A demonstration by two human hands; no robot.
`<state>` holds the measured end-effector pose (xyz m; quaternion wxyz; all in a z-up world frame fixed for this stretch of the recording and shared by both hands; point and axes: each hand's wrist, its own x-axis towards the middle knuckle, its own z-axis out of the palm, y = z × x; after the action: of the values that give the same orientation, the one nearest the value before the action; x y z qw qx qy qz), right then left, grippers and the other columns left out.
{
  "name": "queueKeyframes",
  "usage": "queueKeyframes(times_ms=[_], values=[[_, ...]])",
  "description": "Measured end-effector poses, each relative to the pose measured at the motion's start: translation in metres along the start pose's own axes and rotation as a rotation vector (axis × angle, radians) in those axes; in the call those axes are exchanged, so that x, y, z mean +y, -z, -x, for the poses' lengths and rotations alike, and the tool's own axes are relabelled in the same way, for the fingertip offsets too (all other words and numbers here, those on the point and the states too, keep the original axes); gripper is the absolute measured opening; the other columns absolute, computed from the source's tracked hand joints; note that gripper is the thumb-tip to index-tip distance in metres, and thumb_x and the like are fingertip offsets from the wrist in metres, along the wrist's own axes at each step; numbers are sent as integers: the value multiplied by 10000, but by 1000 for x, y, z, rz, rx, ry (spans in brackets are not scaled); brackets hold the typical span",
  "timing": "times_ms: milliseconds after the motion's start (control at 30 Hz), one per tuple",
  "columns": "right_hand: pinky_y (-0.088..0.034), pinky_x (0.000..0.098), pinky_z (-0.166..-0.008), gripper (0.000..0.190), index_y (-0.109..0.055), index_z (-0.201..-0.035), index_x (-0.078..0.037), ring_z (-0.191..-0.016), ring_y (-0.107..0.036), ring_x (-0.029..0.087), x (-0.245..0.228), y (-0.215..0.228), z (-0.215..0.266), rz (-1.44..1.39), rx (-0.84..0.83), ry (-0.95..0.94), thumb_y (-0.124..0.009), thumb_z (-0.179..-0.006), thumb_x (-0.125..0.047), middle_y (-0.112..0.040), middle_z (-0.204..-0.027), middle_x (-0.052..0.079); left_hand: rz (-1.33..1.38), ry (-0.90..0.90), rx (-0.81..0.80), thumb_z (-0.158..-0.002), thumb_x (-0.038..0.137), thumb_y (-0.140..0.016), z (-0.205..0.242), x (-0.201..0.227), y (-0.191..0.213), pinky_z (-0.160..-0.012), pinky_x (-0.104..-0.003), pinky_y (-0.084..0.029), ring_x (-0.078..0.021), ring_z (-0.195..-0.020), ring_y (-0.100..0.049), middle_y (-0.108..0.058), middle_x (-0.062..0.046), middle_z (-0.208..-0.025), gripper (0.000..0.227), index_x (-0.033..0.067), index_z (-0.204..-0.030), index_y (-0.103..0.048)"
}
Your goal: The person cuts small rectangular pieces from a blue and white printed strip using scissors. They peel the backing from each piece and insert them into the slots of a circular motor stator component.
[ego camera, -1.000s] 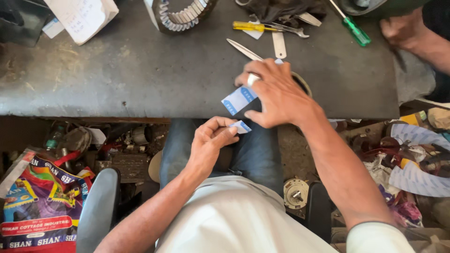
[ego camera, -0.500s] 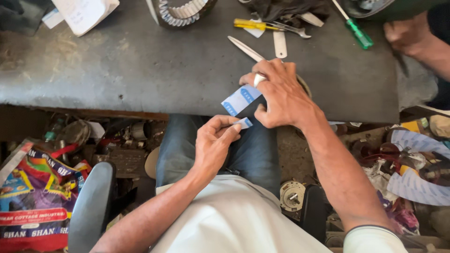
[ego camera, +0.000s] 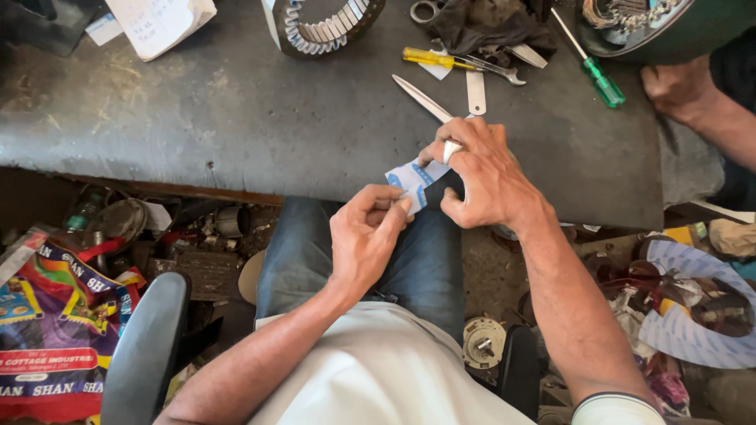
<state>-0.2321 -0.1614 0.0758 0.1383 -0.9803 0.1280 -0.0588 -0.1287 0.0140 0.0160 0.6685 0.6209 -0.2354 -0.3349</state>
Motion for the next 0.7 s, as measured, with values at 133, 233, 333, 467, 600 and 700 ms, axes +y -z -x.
queueKeyframes(times_ms=[133,233,333,467,600,700], values=[[-377,474,-864,515,-747,-1080,-148,-1133,-509,295,2,-3,5,-6,34,15,-712,-569,-106,-563,-1158,74,-204,-240,35,-928,105,-744,-5,-3,0,-647,-236,-589,-85,-678,-734,-752,-76,-801,130,-19,-963,-726],[-398,474,-916,500,-742,-1121,-144,-1164,-528,294,-1,-6,6,19,145,22,-712,-625,-95,-579,-1178,76,-174,-117,57,-919,99,-748,-13,-9,0,-590,-236,-562,-84,-652,-734,-750,-65,-730,112,-8,-949,-735],[-415,475,-988,447,-736,-1170,-127,-1212,-541,307,-7,-12,15,78,315,-36,-731,-725,-94,-602,-1216,86,68,54,76,-936,95,-721,-14,-16,7,-547,-232,-537,-87,-631,-692,-727,-65,-748,109,-1,-981,-695],[-422,484,-977,364,-756,-1163,-115,-1182,-574,318,-10,-18,23,193,392,-162,-751,-801,-71,-639,-1213,98,33,56,-29,-957,64,-701,-10,-16,47,-592,-222,-556,-94,-663,-695,-747,-81,-802,149,-24,-1065,-649],[-488,456,-1029,263,-756,-1207,-107,-1200,-616,312,-36,-37,33,131,570,-199,-750,-949,-58,-632,-1212,106,-61,84,-49,-943,58,-674,4,-9,86,-619,-226,-564,-103,-672,-710,-729,-101,-785,376,2,-1276,-509],[-571,353,-808,127,-785,-1030,-83,-870,-717,202,-73,-58,53,-592,249,-551,-730,-932,-142,-769,-954,52,-55,75,-16,-958,69,-659,11,-7,94,-661,-233,-584,-101,-732,-731,-751,-98,-865,347,-4,-1268,-519]])
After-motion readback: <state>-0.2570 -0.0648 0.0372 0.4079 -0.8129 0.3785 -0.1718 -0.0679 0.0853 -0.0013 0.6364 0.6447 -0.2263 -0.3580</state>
